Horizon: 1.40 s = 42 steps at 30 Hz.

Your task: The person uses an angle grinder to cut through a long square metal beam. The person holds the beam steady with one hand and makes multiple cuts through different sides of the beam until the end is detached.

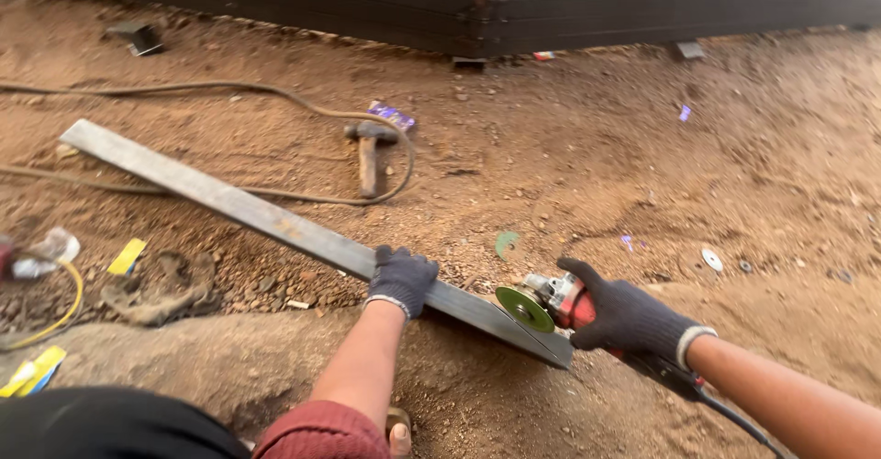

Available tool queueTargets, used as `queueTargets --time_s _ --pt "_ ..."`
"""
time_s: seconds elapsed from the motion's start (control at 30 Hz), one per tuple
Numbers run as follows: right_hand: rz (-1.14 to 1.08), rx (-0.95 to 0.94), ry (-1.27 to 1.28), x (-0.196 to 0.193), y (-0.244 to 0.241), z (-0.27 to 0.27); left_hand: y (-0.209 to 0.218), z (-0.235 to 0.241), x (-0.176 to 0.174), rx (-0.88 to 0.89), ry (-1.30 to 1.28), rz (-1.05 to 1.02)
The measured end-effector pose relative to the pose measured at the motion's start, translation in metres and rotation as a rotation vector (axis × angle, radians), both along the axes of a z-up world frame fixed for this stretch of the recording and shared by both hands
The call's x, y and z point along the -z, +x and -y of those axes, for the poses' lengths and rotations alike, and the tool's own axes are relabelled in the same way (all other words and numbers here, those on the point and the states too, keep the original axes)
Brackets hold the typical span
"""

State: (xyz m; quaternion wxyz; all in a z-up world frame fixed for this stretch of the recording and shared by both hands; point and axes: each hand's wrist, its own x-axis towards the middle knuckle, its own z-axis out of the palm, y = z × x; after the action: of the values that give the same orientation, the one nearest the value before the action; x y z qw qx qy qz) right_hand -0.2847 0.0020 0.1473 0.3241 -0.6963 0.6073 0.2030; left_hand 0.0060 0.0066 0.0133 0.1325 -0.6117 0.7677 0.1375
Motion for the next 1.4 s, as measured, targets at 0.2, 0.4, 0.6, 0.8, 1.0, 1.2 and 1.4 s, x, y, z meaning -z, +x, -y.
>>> queueTargets --time_s 0.2,0.4,0.6,0.8,1.0,1.2,1.4 --pt "0.02 -0.04 -0.002 0.005 0.002 0.005 0.001 -0.002 -0.006 0.009 0.035 -0.003" --pt "0.05 -0.061 -0.02 0.014 0.002 0.005 0.0 0.001 -0.013 0.013 0.09 0.029" --pt "0.021 -0.108 -0.045 0.023 -0.001 0.006 0.001 0.0 -0.014 0.011 0.11 0.028" --pt "0.007 -0.109 -0.002 0.024 0.006 0.011 0.001 -0.001 -0.014 0.012 0.07 -0.004" --pt "-0.006 -0.075 0.039 0.022 0.008 0.012 0.001 -0.001 -0.016 0.016 0.082 0.007" --pt "0.049 -0.169 -0.029 0.03 0.0 0.017 0.002 0.0 -0.017 0.01 0.111 0.011" --pt "0.02 -0.18 -0.026 0.033 -0.001 0.019 0.004 0.001 -0.011 -0.005 0.085 -0.03"
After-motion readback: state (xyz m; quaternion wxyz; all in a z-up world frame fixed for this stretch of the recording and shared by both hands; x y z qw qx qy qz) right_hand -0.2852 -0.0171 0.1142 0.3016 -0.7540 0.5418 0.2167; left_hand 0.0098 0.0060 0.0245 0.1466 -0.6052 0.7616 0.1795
